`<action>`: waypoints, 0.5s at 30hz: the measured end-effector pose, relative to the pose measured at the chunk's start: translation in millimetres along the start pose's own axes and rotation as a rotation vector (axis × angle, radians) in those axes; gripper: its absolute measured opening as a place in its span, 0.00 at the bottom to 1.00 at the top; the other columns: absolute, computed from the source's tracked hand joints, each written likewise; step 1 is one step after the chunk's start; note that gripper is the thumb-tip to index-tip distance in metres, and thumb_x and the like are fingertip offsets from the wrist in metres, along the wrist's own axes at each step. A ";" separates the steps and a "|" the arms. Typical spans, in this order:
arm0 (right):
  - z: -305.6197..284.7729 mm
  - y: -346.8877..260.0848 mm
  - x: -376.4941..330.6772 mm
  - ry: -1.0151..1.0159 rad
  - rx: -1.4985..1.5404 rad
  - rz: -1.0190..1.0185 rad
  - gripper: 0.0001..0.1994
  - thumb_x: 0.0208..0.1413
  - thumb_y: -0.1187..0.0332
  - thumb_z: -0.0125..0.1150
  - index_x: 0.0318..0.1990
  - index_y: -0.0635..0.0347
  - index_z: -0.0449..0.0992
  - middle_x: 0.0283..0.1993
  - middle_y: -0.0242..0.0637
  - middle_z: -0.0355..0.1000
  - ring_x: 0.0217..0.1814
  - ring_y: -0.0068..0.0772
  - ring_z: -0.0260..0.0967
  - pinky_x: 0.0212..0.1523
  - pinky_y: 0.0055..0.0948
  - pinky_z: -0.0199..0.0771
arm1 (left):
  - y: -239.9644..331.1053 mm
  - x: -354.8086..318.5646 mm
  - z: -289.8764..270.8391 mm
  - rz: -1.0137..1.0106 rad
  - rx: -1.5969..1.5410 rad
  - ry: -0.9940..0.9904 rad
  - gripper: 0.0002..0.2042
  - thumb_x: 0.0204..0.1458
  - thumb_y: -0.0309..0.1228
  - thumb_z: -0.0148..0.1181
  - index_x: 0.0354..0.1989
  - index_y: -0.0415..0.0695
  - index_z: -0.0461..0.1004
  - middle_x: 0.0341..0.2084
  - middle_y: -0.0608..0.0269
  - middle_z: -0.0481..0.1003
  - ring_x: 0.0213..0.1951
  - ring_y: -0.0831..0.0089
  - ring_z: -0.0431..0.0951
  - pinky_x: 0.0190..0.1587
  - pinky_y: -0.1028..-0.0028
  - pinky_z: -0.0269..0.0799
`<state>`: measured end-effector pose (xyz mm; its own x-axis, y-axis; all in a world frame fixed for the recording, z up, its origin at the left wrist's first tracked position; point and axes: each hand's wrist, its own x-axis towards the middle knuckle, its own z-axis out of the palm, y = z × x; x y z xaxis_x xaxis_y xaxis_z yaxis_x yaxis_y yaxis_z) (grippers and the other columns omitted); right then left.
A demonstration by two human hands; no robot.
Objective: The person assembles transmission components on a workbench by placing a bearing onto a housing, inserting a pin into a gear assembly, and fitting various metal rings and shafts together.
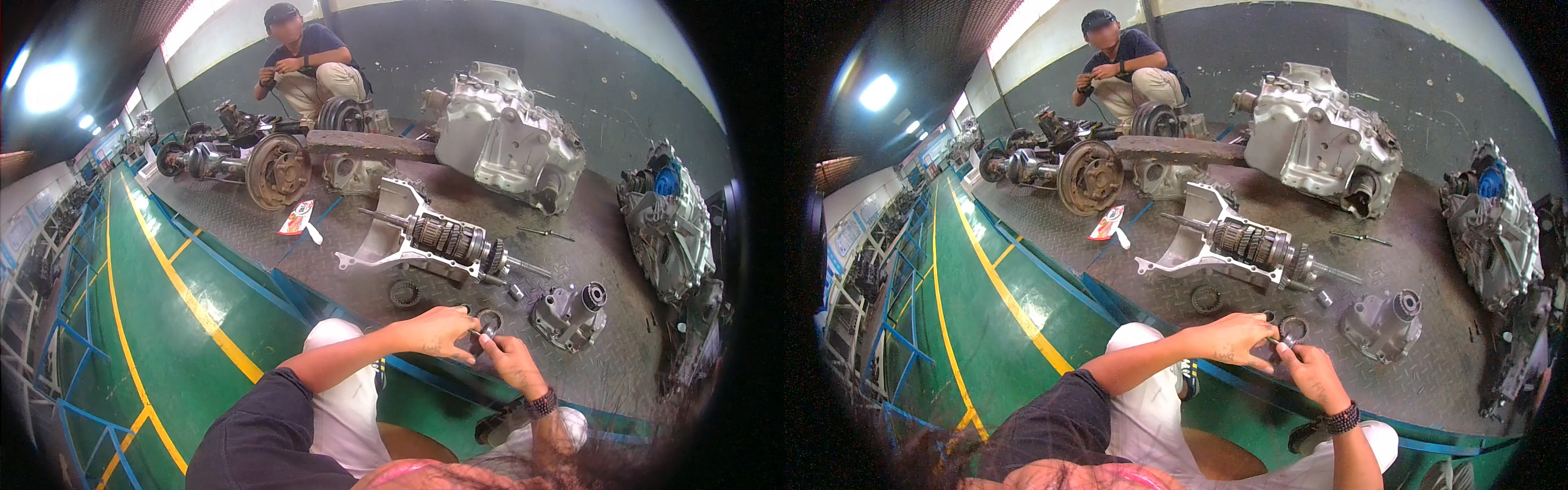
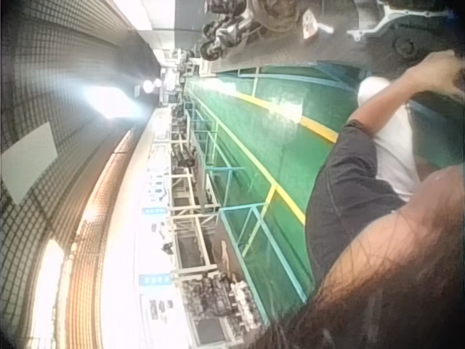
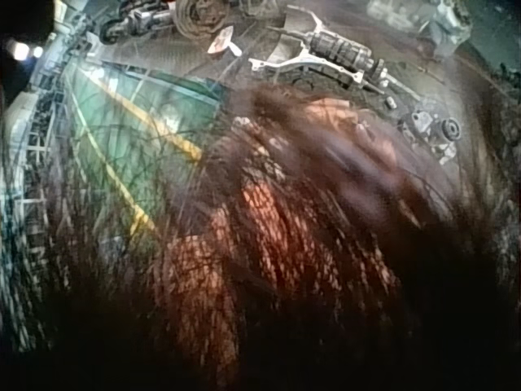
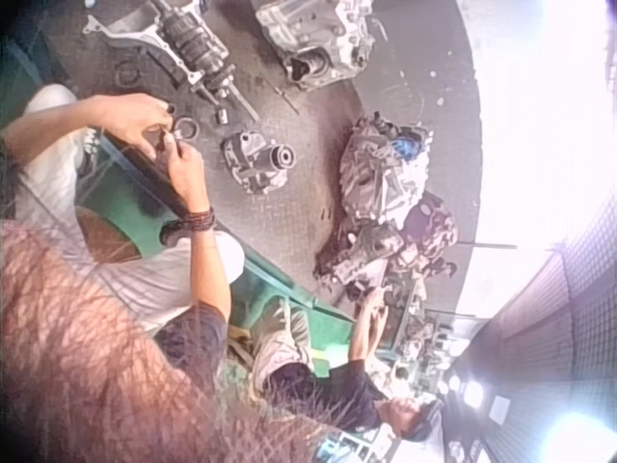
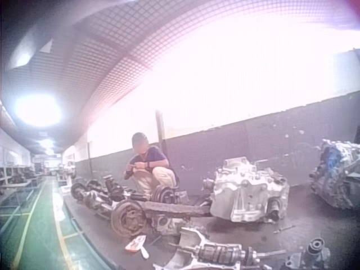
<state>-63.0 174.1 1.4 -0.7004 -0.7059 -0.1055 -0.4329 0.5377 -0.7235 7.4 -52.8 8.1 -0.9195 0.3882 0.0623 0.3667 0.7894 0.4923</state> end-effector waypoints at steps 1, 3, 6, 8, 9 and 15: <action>0.3 1.8 0.3 -0.004 0.049 0.045 0.31 0.68 0.45 0.54 0.31 0.72 0.78 0.26 0.60 0.71 0.32 0.61 0.73 0.36 0.47 0.71 | 3.6 0.2 -0.2 0.054 0.030 0.050 0.31 0.56 0.58 0.65 0.46 0.37 0.77 0.33 0.48 0.76 0.41 0.50 0.76 0.45 0.56 0.72; 2.9 9.3 4.5 -0.007 0.098 0.093 0.34 0.69 0.42 0.51 0.30 0.72 0.77 0.26 0.60 0.70 0.32 0.60 0.73 0.37 0.48 0.71 | 11.9 2.0 -0.3 0.016 0.047 0.010 0.29 0.57 0.58 0.63 0.45 0.37 0.78 0.33 0.48 0.76 0.41 0.50 0.76 0.46 0.55 0.73; 6.4 19.4 9.6 0.048 0.024 0.206 0.36 0.70 0.40 0.47 0.29 0.72 0.77 0.24 0.57 0.69 0.30 0.51 0.73 0.38 0.46 0.71 | 20.0 1.6 2.9 -0.045 0.026 -0.010 0.27 0.61 0.56 0.59 0.43 0.38 0.80 0.35 0.45 0.77 0.43 0.48 0.77 0.47 0.54 0.73; 5.4 14.7 9.6 -0.040 0.104 0.225 0.35 0.69 0.40 0.48 0.32 0.71 0.78 0.25 0.54 0.72 0.30 0.45 0.73 0.40 0.44 0.72 | 19.8 -0.5 5.6 -0.076 -0.011 0.012 0.27 0.63 0.55 0.56 0.42 0.38 0.80 0.36 0.43 0.77 0.44 0.47 0.78 0.48 0.54 0.73; 6.9 14.9 7.4 -0.042 0.104 0.224 0.35 0.69 0.40 0.48 0.32 0.71 0.78 0.25 0.54 0.72 0.30 0.45 0.73 0.40 0.44 0.72 | 19.1 -1.3 6.7 -0.130 -0.031 -0.008 0.27 0.65 0.55 0.54 0.43 0.38 0.81 0.37 0.43 0.78 0.45 0.46 0.78 0.49 0.54 0.73; -7.1 12.9 -9.1 -0.185 0.093 -0.134 0.26 0.67 0.46 0.59 0.43 0.67 0.81 0.33 0.49 0.79 0.33 0.40 0.76 0.41 0.39 0.75 | 14.9 3.2 10.2 -0.297 -0.162 -0.016 0.27 0.66 0.56 0.50 0.44 0.42 0.82 0.39 0.42 0.79 0.47 0.45 0.78 0.50 0.53 0.73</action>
<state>-66.3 190.7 -2.1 -0.5207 -0.8450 -0.1217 -0.4549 0.3952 -0.7981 11.4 -34.9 6.7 -0.9800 0.1609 -0.1172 0.0547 0.7838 0.6186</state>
